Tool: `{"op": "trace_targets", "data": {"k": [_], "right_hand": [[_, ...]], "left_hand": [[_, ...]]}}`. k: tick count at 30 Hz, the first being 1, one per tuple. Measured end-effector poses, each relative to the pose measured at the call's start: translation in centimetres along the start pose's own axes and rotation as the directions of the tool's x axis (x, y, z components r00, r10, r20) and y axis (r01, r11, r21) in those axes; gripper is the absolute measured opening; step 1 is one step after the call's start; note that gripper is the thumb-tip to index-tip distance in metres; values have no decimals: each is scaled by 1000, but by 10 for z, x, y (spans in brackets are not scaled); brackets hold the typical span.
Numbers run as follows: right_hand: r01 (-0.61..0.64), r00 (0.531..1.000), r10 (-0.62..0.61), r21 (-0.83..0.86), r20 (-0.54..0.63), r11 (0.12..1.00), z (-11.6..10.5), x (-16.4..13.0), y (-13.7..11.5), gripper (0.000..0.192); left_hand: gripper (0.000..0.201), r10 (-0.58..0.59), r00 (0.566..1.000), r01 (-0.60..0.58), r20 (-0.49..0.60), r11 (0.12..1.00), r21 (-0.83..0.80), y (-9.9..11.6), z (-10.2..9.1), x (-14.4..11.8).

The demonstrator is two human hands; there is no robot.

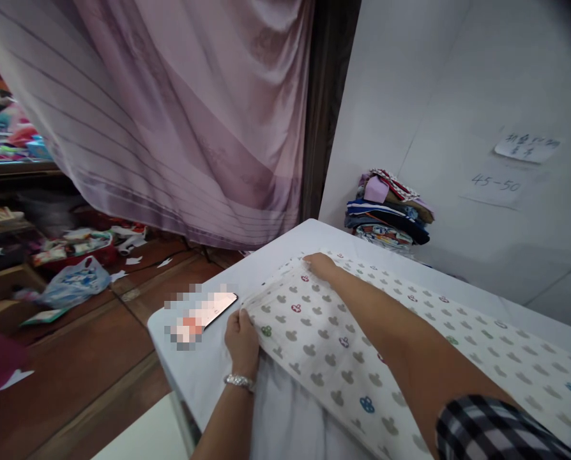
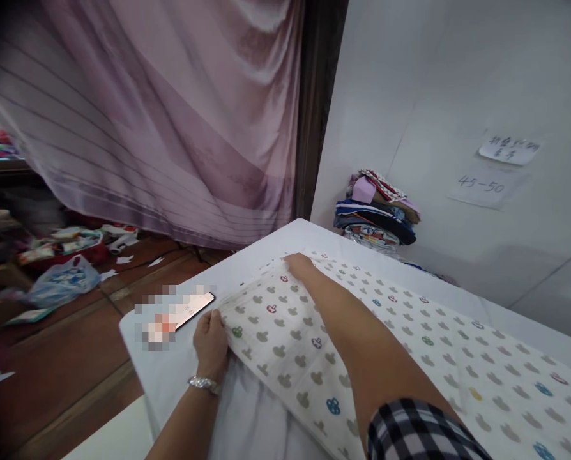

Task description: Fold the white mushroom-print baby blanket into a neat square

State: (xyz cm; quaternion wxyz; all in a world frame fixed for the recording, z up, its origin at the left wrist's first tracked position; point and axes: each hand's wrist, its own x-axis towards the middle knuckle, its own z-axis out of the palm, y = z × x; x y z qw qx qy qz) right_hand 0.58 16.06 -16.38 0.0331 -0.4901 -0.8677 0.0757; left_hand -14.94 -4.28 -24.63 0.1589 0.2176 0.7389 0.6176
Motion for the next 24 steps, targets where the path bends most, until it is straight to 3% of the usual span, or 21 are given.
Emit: {"op": "trace_targets", "data": {"k": [7, 12, 16, 20, 24], "right_hand": [[41, 999, -39, -79, 28, 996, 8, 13, 0, 29], [15, 998, -17, -37, -60, 999, 7, 20, 0, 29], [47, 997, -45, 28, -67, 998, 20, 20, -3, 29], [107, 992, -101, 80, -73, 991, 37, 5, -9, 39], [132, 985, -111, 157, -135, 979, 46, -30, -17, 53]], "left_hand": [[26, -11, 1000, 11, 7, 1000, -21, 2, 0, -3], [26, -28, 1000, 28, 7, 999, -33, 4, 0, -4], [25, -27, 1000, 27, 6, 1000, -6, 2, 0, -3], [24, -12, 1000, 12, -1, 1000, 6, -2, 1, -1], [24, -25, 1000, 26, -12, 1000, 18, -2, 1, 0]]}}
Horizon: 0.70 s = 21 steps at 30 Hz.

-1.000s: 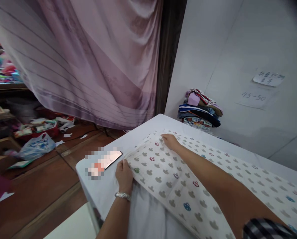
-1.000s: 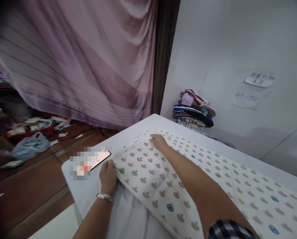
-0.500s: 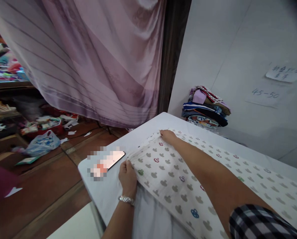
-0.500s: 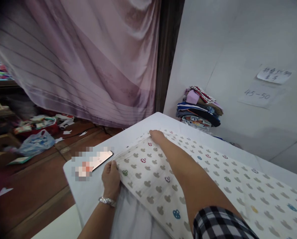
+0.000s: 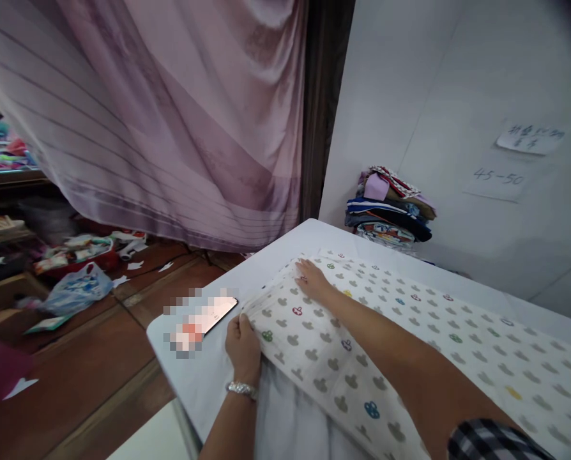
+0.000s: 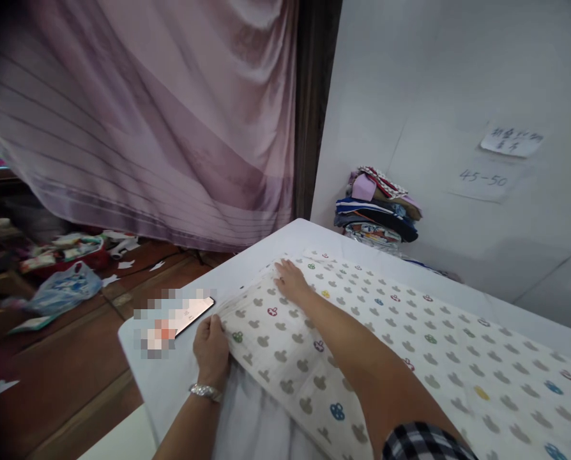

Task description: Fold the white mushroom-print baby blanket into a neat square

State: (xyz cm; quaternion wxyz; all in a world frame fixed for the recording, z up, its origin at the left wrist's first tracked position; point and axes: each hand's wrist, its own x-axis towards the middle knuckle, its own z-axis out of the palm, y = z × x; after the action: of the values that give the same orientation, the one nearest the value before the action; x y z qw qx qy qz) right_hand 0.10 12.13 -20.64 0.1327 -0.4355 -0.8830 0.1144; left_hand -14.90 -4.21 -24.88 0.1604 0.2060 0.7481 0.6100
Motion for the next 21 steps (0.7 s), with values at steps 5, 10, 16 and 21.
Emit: {"op": "trace_targets", "data": {"k": [5, 10, 16, 21], "right_hand": [[-65, 997, 66, 39, -29, 997, 3, -54, -9, 55], [-94, 989, 95, -17, 109, 995, -6, -63, -13, 47], [-102, 994, 100, 71, 37, 992, -23, -102, -33, 52], [-130, 991, 132, 101, -13, 986, -19, -195, -46, 56]], "left_hand": [[25, 23, 1000, -23, 1, 999, 24, 0, 0, 1], [25, 58, 998, -58, 2, 997, 50, 2, 0, 2], [26, 97, 995, -96, -2, 988, 124, 6, 0, 4], [23, 143, 990, -139, -4, 968, 208, 10, 2, 8]]}}
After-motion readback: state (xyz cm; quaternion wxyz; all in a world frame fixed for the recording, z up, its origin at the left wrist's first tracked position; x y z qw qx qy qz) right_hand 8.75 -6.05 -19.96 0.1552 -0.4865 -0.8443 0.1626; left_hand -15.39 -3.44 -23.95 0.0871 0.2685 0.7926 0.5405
